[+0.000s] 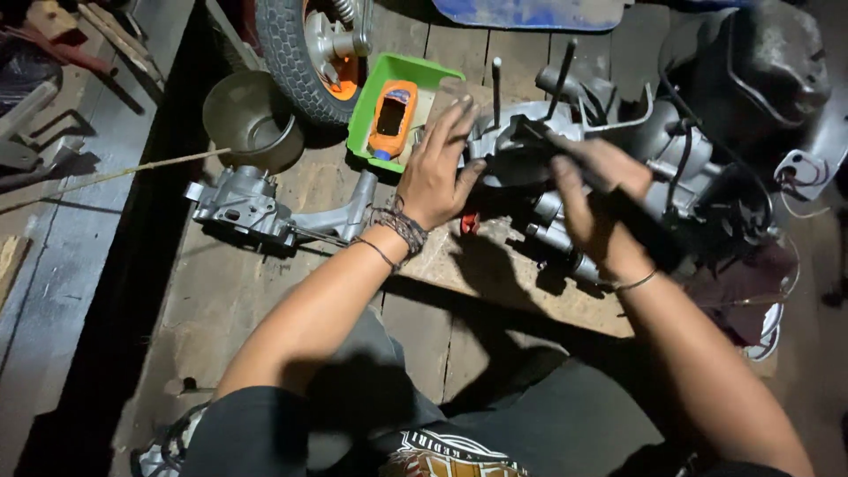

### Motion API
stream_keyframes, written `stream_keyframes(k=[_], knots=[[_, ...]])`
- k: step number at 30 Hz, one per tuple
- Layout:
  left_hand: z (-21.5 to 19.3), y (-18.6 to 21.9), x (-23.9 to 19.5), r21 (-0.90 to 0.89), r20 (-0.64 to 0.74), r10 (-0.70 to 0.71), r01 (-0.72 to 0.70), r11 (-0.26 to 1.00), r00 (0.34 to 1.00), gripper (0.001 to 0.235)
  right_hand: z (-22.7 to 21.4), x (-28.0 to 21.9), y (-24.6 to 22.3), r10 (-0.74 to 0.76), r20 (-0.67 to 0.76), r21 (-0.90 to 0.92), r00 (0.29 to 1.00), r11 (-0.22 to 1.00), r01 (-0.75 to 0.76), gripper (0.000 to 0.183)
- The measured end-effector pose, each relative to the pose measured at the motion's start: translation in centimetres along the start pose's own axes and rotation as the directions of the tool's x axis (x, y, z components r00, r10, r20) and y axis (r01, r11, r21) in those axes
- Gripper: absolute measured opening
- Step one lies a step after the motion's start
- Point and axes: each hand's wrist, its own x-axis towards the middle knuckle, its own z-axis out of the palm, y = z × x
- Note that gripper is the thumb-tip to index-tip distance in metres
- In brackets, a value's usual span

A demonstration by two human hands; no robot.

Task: Repairing a motorcycle engine by inspecting and aligning internal components with a metal rod

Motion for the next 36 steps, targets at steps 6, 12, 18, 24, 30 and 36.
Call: stream_keyframes(k=[6, 12, 18, 24, 30, 36], knots=[[0.6, -0.8, -0.1, -0.008, -0.025, 0.009, -0.009, 1.0, 1.0, 0.058, 1.8, -0.5, 0.3, -0.059, 0.018, 0.064, 0.998, 0.996, 0.057, 0.032], [-0.3, 0.5, 1.0, 0.013, -0.017, -0.016, 0.016, 1.0, 1.0, 0.059, 2.4, 1.4, -0.8, -0.082, 0.05, 0.124, 0.995, 0.989, 0.075, 0.03], [3.5, -1.7, -0.5, 0.08, -0.022, 0.002, 0.0, 0.997, 1.0, 0.051, 1.8, 1.4, 0.3, -0.088, 0.04, 0.039, 0.995, 0.995, 0.087, 0.029], [1.9, -3.1, -1.3, 0.079, -0.034, -0.005, 0.008, 0.997, 0.999, 0.048, 2.2, 1.5, -0.5, -0.149, 0.042, 0.054, 0.988, 0.988, 0.146, 0.031], [0.9, -3.6, -1.1, 0.028, -0.087, 0.041, -0.039, 0.999, 0.995, 0.052, 3.4, 0.7, -1.1, -0.189, -0.024, -0.002, 0.982, 0.982, 0.189, 0.032], [-1.5, -3.4, -0.5, 0.033, 0.078, -0.094, 0.092, 0.995, 0.992, 0.076, -1.5, 0.2, -1.3, -0.129, -0.146, 0.032, 0.981, 0.99, 0.135, 0.043]])
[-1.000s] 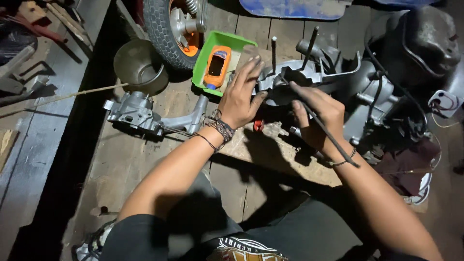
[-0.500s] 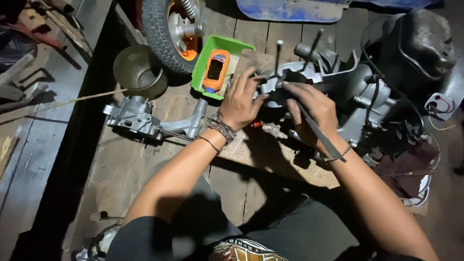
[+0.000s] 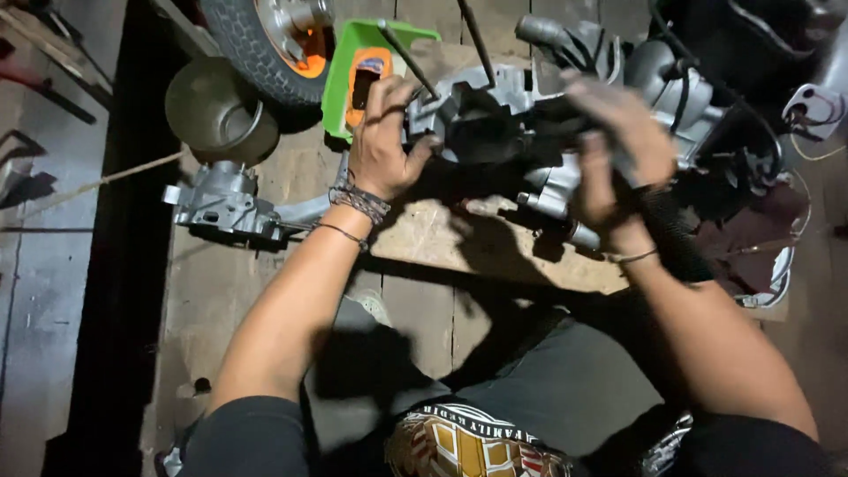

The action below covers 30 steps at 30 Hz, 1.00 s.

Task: Repairing a motorcycle engine by inspecting and aligning internal components with a metal rod

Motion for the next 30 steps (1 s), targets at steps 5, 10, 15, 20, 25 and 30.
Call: stream_keyframes(k=[5, 10, 15, 20, 25, 30], knots=[[0.2, 0.1, 0.2, -0.075, -0.015, 0.012, -0.013, 0.997, 1.0, 0.072, -2.2, 0.9, -0.9, 0.022, -0.098, -0.081, 0.995, 0.996, -0.03, 0.047], [0.4, 0.0, 0.6, -0.083, 0.028, 0.046, -0.043, 0.996, 0.999, 0.071, -2.1, 0.7, -0.4, -0.006, -0.17, -0.071, 0.986, 0.997, -0.006, 0.047], [0.2, -0.1, 0.8, -0.084, 0.041, 0.043, -0.039, 0.996, 0.998, 0.07, -2.2, 0.5, -0.8, 0.013, -0.059, -0.107, 0.998, 0.994, -0.019, 0.044], [0.0, -0.2, 1.0, -0.113, 0.037, 0.063, -0.059, 0.992, 0.997, 0.07, -2.0, 0.7, -0.4, 0.009, -0.084, -0.129, 0.996, 0.991, -0.02, 0.049], [0.2, -0.3, 1.0, -0.146, 0.036, 0.074, -0.068, 0.987, 0.997, 0.068, -2.0, 0.5, 1.5, 0.112, -0.154, -0.206, 0.982, 0.968, -0.143, 0.038], [0.1, -0.2, 0.7, -0.107, 0.053, 0.005, 0.001, 0.994, 0.999, 0.066, -1.5, 0.8, 1.9, 0.152, -0.145, -0.105, 0.978, 0.98, -0.168, 0.055]])
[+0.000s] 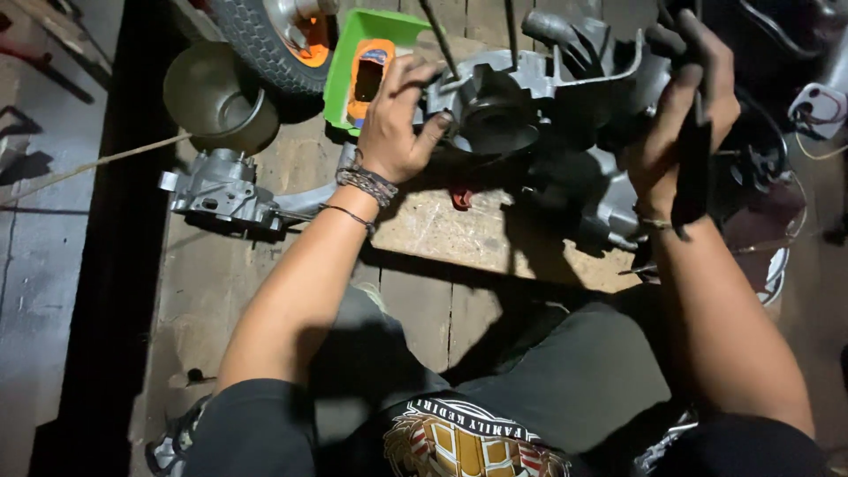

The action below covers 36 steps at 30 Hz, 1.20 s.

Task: Repairing a motorcycle engine by inspecting and aligning internal components with a metal rod

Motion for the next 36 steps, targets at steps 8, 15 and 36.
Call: stream_keyframes(k=[8, 15, 36], knots=[[1.9, -1.0, -0.9, 0.139, -0.025, 0.007, -0.004, 0.99, 1.0, 0.077, 2.5, -2.6, 1.4, -0.304, 0.177, -0.246, 0.936, 0.907, 0.341, 0.041], [1.2, -0.4, -1.0, 0.211, -0.03, 0.084, -0.076, 0.975, 0.996, 0.073, 6.3, -0.7, -2.6, -0.501, 0.181, -0.238, 0.846, 0.812, 0.532, 0.011], [1.3, -0.2, -0.3, 0.191, -0.193, 0.196, -0.159, 0.969, 0.961, 0.064, 6.1, 0.3, -0.8, -0.351, 0.256, -0.101, 0.901, 0.917, 0.386, 0.014]])
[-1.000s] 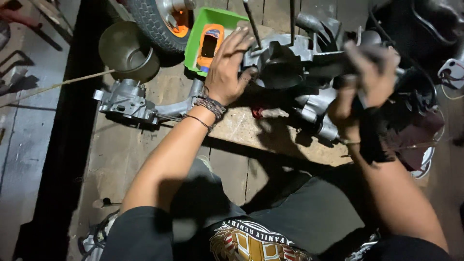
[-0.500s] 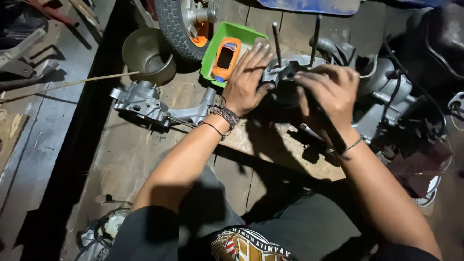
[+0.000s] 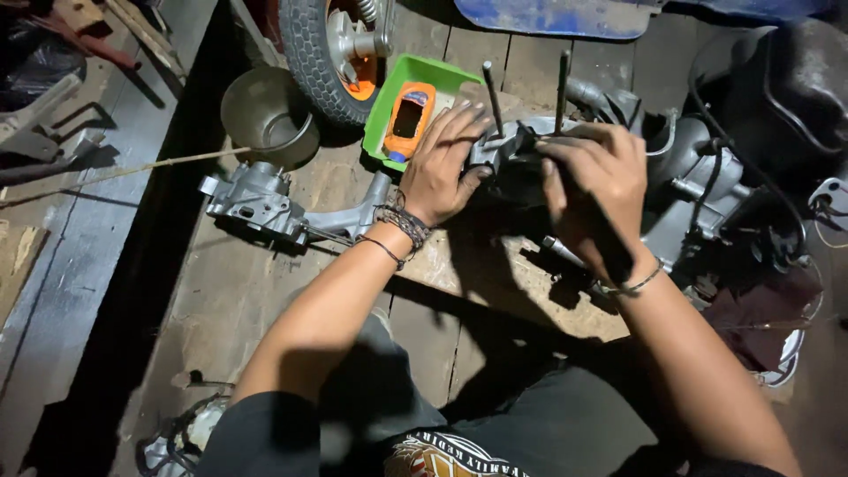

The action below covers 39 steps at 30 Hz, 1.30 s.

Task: Repairing a motorcycle engine by inspecting and aligning internal components with a metal rod

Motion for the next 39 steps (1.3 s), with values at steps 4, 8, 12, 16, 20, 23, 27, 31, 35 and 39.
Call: stream_keyframes(k=[4, 8, 12, 16, 20, 23, 27, 31, 35, 39], knots=[[-0.9, 0.4, 0.4, 0.0, 0.02, 0.008, -0.008, 1.0, 1.0, 0.065, -0.1, -0.2, -0.2, 0.023, 0.042, 0.121, 0.999, 0.992, -0.028, 0.016], [-1.2, 0.7, 0.3, -0.032, 0.047, -0.01, 0.011, 0.999, 0.999, 0.065, -0.2, 0.2, -0.7, -0.002, 0.004, 0.003, 1.0, 1.0, 0.002, 0.012], [-1.1, 0.9, 0.3, -0.023, 0.038, -0.011, 0.012, 1.0, 0.999, 0.064, -0.2, 0.1, -0.8, 0.027, 0.022, 0.066, 0.999, 0.997, -0.029, 0.013], [-0.6, 0.2, 0.0, -0.005, 0.041, -0.005, 0.005, 1.0, 0.999, 0.064, 0.2, 0.0, -1.0, -0.03, -0.02, -0.089, 0.999, 0.996, 0.028, 0.01], [-0.6, 0.1, 0.1, -0.037, 0.047, -0.007, 0.009, 0.999, 0.999, 0.062, 0.0, 0.4, -1.4, 0.017, -0.032, 0.02, 0.999, 1.0, -0.017, 0.012], [-0.2, -0.1, -0.1, -0.036, 0.039, -0.007, 0.009, 0.999, 0.999, 0.063, 0.5, 0.1, -1.4, 0.0, -0.037, 0.012, 0.999, 1.0, 0.001, 0.012], [-0.7, 0.2, -0.1, -0.042, 0.049, -0.02, 0.022, 0.999, 0.999, 0.064, 0.1, 0.2, -1.8, 0.001, -0.023, 0.047, 1.0, 0.999, 0.0, 0.014], [-1.4, 0.8, 0.5, -0.067, 0.037, -0.007, 0.01, 0.998, 0.999, 0.062, -0.2, 0.9, -2.8, 0.006, -0.027, 0.036, 1.0, 0.999, -0.005, 0.01], [-1.0, 0.4, 0.5, -0.056, 0.029, 0.013, -0.011, 0.998, 1.0, 0.063, 0.5, 0.9, -2.6, -0.041, -0.058, -0.023, 0.997, 0.999, 0.039, 0.006], [-0.7, -0.1, -0.1, -0.04, 0.034, 0.009, -0.008, 0.999, 0.999, 0.062, 0.5, 1.4, -2.8, -0.089, -0.035, -0.061, 0.995, 0.994, 0.086, 0.013]])
